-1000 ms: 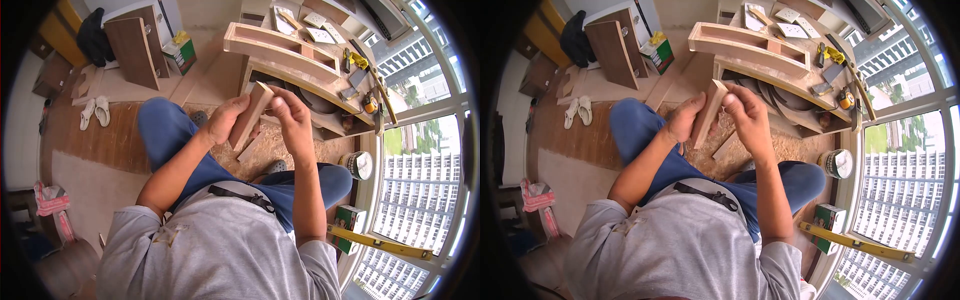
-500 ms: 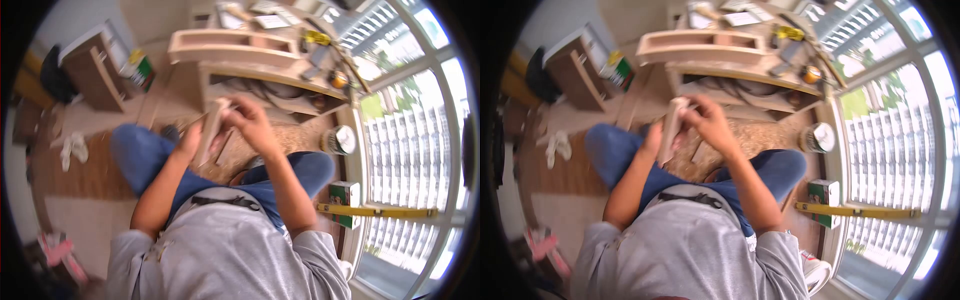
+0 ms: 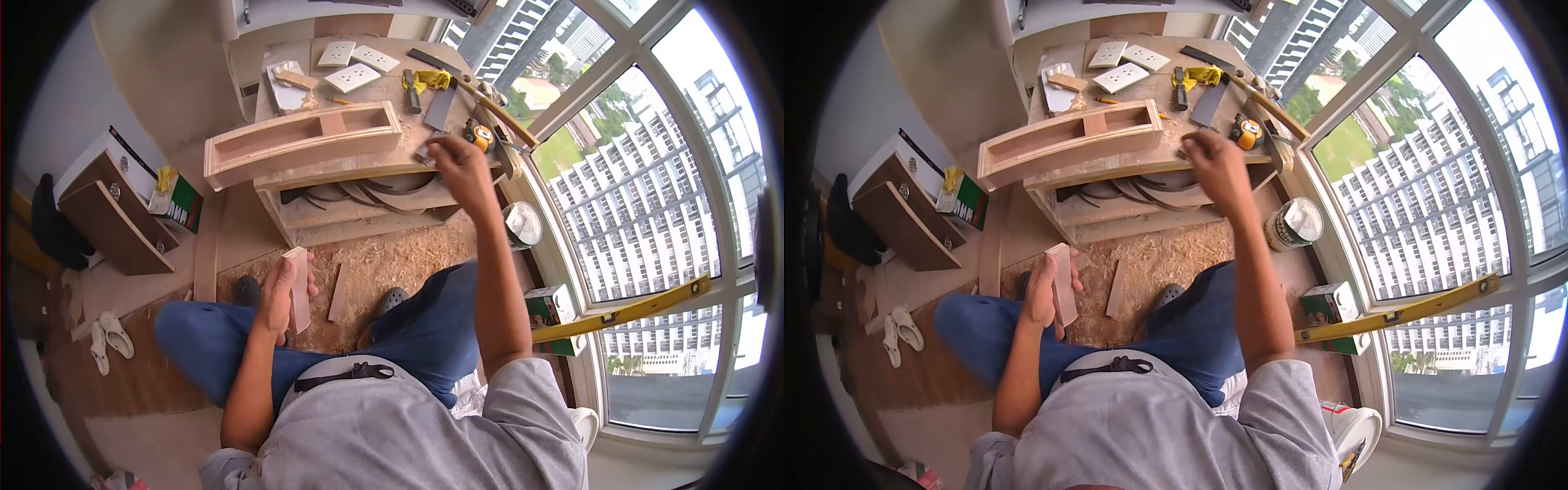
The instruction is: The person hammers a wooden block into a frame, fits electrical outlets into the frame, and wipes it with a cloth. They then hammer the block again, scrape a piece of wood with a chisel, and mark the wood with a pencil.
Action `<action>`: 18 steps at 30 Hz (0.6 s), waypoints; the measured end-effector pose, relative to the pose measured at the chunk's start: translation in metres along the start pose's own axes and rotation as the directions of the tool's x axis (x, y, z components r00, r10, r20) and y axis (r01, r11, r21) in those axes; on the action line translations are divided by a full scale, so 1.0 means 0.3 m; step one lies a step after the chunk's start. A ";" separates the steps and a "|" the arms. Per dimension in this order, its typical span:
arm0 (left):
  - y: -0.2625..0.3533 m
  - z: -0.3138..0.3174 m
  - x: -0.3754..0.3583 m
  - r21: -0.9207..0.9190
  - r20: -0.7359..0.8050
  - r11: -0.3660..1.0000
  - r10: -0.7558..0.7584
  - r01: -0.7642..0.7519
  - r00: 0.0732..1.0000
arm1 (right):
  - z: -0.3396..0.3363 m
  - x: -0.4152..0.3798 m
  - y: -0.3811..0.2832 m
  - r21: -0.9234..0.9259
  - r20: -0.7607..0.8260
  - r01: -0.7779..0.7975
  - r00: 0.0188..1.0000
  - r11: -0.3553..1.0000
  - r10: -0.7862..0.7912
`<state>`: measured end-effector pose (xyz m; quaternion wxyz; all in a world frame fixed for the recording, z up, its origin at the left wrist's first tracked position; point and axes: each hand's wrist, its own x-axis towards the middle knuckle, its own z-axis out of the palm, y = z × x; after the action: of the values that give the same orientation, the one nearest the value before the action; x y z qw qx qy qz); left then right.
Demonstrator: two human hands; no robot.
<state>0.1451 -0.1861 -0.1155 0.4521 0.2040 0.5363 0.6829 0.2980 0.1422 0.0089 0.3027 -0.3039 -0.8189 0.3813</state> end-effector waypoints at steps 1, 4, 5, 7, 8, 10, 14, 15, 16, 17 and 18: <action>-0.004 -0.013 0.012 -0.031 0.010 0.999 -0.006 0.006 1.000 | -0.068 0.044 0.005 -0.085 -0.061 -0.066 0.996 0.994 0.060; -0.010 -0.017 0.027 -0.076 0.002 0.997 0.007 -0.007 1.000 | -0.234 0.175 0.110 -0.133 -0.128 -0.041 0.991 0.990 0.024; -0.003 0.004 0.026 -0.052 -0.050 0.998 0.025 -0.027 0.998 | -0.297 0.186 0.088 -0.152 -0.243 -0.041 0.970 0.988 0.003; -0.029 -0.016 0.035 -0.069 -0.018 0.998 0.009 -0.010 1.000 | -0.390 0.188 0.066 -0.074 -0.401 -0.031 0.916 0.997 -0.002; -0.031 -0.027 0.041 -0.088 -0.027 0.996 0.013 -0.016 1.000 | -0.432 0.192 0.073 0.026 -0.446 -0.005 0.895 1.000 0.016; -0.029 -0.016 0.042 -0.106 -0.106 0.994 0.028 -0.040 0.994 | -0.483 0.197 0.113 0.012 -0.420 -0.063 0.905 0.998 0.063; -0.005 -0.002 0.057 -0.066 -0.144 0.998 -0.001 -0.009 0.990 | -0.392 0.268 0.168 0.078 -0.183 -0.059 0.981 0.995 0.072; -0.013 -0.003 0.064 -0.007 -0.116 1.000 0.002 -0.003 0.993 | -0.343 0.313 0.163 0.120 -0.087 -0.066 0.993 0.991 0.077; -0.018 -0.004 0.068 0.052 -0.087 0.999 0.002 0.003 0.996 | -0.278 0.366 0.145 0.159 0.010 -0.078 0.997 0.984 0.078; -0.017 -0.004 0.065 -0.044 -0.079 0.999 -0.013 0.010 0.997 | -0.201 0.422 0.127 0.042 0.046 -0.079 0.996 0.996 0.077; -0.027 -0.007 0.067 -0.048 -0.093 0.999 -0.011 0.006 0.996 | -0.124 0.487 0.116 -0.075 0.082 -0.071 0.994 0.995 0.077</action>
<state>0.1364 -0.1702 -0.1280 0.4343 0.1590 0.5413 0.7022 0.2421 0.2832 0.0390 0.2423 -0.3285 -0.8322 0.3753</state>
